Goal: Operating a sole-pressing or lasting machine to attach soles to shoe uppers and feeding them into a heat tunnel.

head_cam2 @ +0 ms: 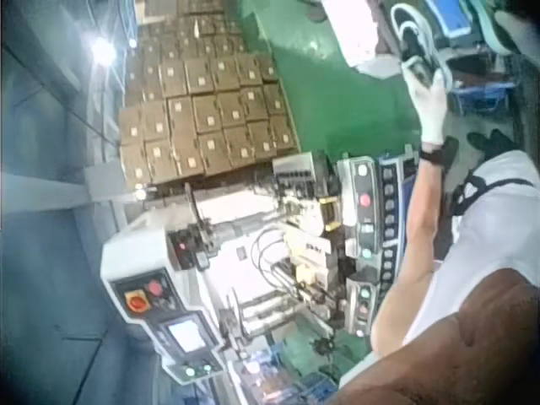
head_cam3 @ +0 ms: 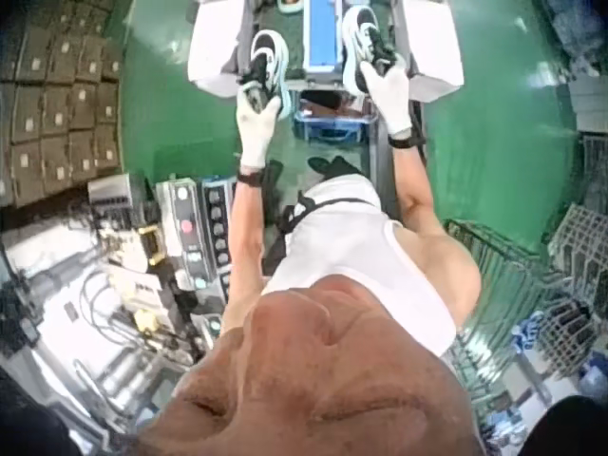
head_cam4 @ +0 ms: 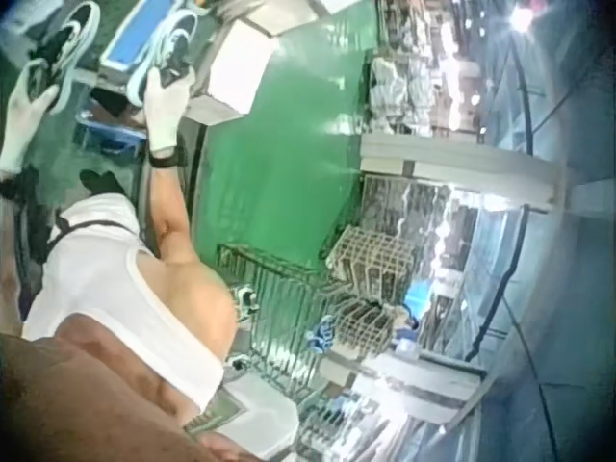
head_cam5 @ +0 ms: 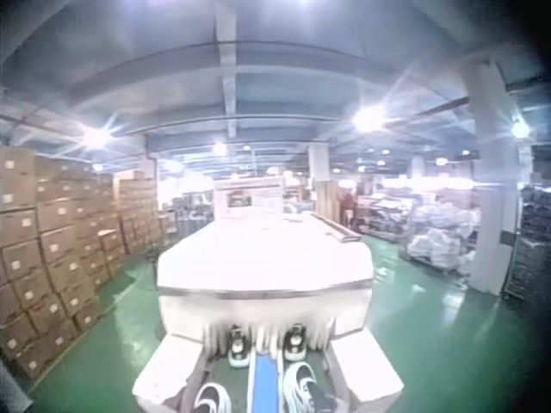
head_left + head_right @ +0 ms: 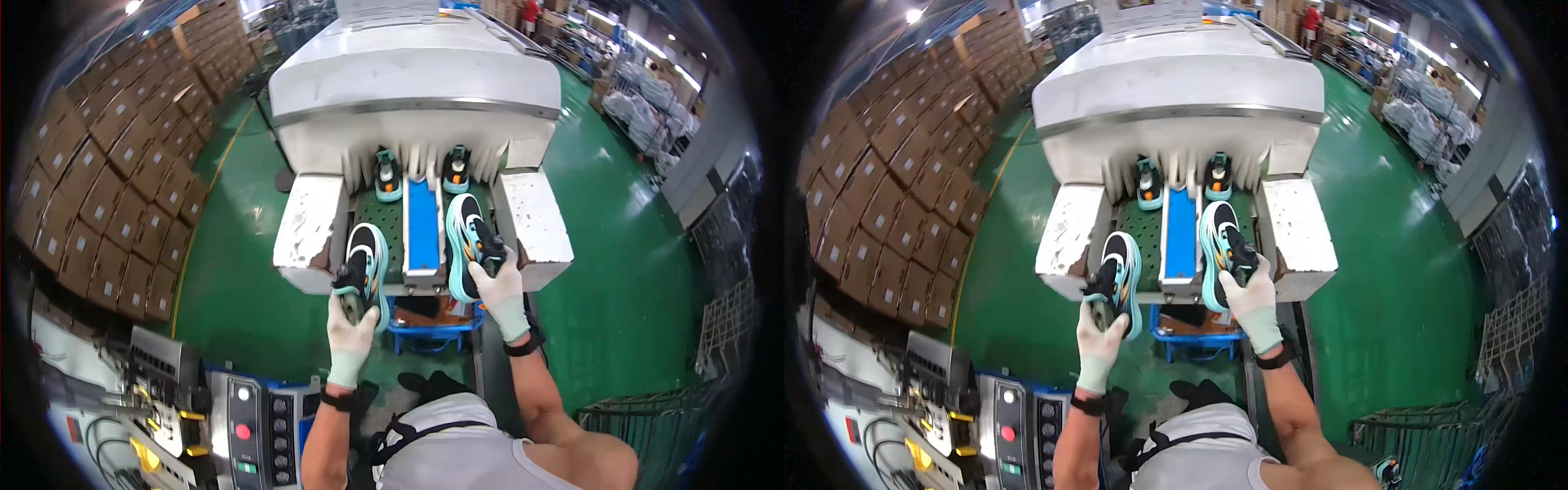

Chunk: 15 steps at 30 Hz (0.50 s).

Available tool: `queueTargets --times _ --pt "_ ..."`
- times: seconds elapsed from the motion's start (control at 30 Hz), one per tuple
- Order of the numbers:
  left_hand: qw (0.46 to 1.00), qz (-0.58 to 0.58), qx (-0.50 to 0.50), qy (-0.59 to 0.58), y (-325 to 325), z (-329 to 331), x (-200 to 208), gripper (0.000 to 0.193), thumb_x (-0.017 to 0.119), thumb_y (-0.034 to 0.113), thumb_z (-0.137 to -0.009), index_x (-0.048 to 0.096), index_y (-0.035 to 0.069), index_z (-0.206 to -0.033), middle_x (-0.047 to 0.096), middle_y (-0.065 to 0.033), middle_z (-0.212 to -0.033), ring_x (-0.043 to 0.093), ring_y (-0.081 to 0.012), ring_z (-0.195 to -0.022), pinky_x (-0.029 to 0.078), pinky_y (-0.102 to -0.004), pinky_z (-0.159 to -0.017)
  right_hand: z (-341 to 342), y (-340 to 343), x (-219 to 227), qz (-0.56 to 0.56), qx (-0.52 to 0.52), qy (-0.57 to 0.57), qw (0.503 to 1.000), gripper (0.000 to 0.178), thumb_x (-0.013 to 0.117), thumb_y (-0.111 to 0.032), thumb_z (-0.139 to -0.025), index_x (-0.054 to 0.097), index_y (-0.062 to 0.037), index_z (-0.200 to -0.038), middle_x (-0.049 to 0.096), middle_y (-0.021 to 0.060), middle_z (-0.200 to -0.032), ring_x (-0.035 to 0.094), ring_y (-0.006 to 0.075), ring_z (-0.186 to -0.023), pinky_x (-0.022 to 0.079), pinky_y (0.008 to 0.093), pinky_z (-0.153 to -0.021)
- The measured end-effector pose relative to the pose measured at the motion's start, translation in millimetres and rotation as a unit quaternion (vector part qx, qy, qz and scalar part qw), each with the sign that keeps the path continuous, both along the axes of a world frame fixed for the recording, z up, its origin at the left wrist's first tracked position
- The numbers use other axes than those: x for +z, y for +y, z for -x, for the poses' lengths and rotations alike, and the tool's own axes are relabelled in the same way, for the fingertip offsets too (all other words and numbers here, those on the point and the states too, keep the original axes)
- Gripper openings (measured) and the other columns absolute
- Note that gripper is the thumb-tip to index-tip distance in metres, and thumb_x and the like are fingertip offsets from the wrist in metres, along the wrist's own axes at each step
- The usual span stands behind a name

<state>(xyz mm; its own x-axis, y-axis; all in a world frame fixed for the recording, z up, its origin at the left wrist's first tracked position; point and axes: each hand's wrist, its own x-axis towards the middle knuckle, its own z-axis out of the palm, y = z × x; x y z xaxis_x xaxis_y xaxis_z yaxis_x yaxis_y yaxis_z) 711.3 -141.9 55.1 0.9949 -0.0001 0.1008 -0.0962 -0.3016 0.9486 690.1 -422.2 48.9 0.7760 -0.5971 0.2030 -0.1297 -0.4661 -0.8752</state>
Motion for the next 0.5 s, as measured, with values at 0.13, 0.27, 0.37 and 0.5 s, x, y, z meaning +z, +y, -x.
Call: queueTargets --times 0.13,0.27,0.37,0.5 --pt "0.984 -0.097 -0.018 -0.147 -56 -115 -62 0.07 0.07 0.008 -0.082 0.04 -0.006 -0.143 0.052 -0.0272 -0.135 0.053 -0.0394 -0.125 0.042 -0.0405 -0.106 -94 -19 -46 0.097 -0.045 0.108 0.988 0.066 0.073 -0.029 -0.083 0.047 0.0046 -0.133 0.065 0.0274 -0.116 0.063 0.0427 -0.108 0.05 0.0456 -0.095" --pt "0.966 -0.138 0.004 -0.218 -96 -185 -68 0.069 0.068 0.009 -0.084 0.038 -0.007 -0.144 0.049 -0.0289 -0.139 0.048 -0.0434 -0.129 0.037 -0.0422 -0.111 -180 -33 -23 0.112 -0.043 0.107 0.987 0.069 0.073 -0.034 -0.083 0.047 0.0041 -0.134 0.063 0.0287 -0.118 0.061 0.0442 -0.111 0.049 0.0467 -0.096" --pt "0.978 -0.116 0.037 -0.169 -103 -196 -59 0.073 0.071 0.016 -0.084 0.036 -0.011 -0.142 0.045 -0.0324 -0.141 0.045 -0.0457 -0.131 0.036 -0.045 -0.113 -201 -43 -26 0.062 -0.038 0.075 0.995 0.062 0.074 -0.025 -0.084 0.048 0.0039 -0.132 0.058 0.0298 -0.125 0.058 0.0434 -0.115 0.047 0.0445 -0.099" --pt "0.986 -0.036 -0.002 -0.163 -22 -99 -58 0.07 0.068 0.018 -0.09 0.035 -0.009 -0.145 0.043 -0.0302 -0.146 0.041 -0.0412 -0.138 0.033 -0.0412 -0.115 -157 51 -26 0.214 0.053 -0.199 0.955 0.056 0.066 -0.012 -0.09 0.045 0.0051 -0.138 0.047 0.0279 -0.141 0.044 0.0385 -0.134 0.034 0.0431 -0.114"
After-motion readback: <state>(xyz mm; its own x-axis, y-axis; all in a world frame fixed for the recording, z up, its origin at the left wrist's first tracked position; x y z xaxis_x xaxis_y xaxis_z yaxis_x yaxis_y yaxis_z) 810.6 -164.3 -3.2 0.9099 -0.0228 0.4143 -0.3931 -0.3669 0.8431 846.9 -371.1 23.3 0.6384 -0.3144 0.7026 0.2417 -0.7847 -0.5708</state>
